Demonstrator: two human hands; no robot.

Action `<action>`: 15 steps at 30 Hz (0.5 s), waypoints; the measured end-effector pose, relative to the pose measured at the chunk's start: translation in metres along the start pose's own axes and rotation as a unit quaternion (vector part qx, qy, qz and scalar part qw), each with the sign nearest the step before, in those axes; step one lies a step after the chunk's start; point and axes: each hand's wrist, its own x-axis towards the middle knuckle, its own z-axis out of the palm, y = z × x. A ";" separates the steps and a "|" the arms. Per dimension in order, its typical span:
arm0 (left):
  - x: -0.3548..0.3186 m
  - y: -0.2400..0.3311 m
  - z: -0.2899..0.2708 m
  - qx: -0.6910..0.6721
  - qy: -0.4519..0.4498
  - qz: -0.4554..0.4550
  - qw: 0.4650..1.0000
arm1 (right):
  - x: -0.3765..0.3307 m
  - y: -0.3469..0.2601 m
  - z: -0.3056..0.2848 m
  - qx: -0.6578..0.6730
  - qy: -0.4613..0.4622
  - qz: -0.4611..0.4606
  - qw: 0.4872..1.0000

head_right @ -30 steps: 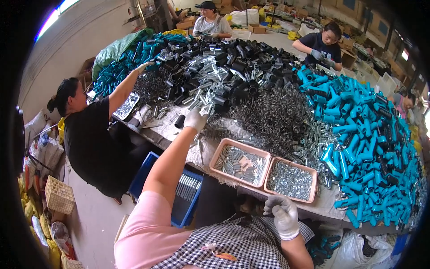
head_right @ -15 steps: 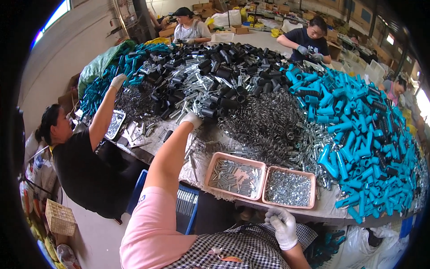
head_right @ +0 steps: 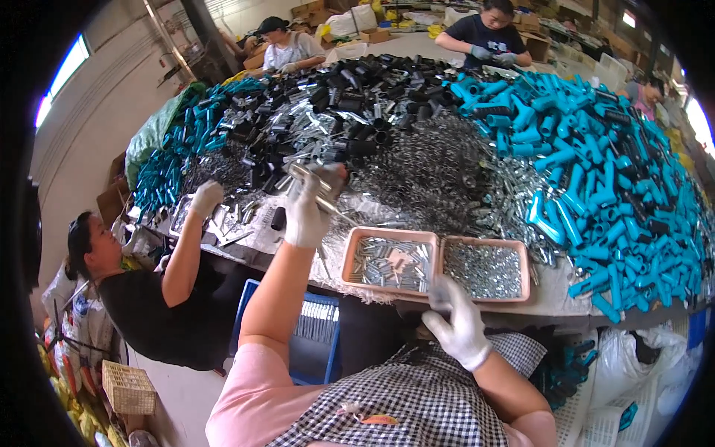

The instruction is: Manually assemble plastic handles by inserting metal components and springs into pre-molded teal and black plastic parts.

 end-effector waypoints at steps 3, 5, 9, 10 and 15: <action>-0.049 -0.021 0.051 -0.118 -0.121 -0.055 0.984 | 0.024 -0.014 0.020 -0.076 0.009 -0.129 0.989; -0.084 -0.030 0.086 -0.128 -0.108 -0.169 0.971 | 0.023 -0.020 0.028 -0.032 -0.023 -0.105 0.994; -0.128 -0.058 0.116 0.036 -0.170 -0.203 0.964 | 0.003 -0.005 0.029 0.138 0.011 0.064 0.988; -0.139 -0.068 0.119 -0.066 -0.091 -0.243 0.964 | -0.006 -0.005 0.022 0.069 0.003 0.057 0.996; -0.160 -0.089 0.110 -0.232 -0.050 -0.267 0.934 | -0.052 0.004 -0.013 -0.062 0.015 0.055 0.996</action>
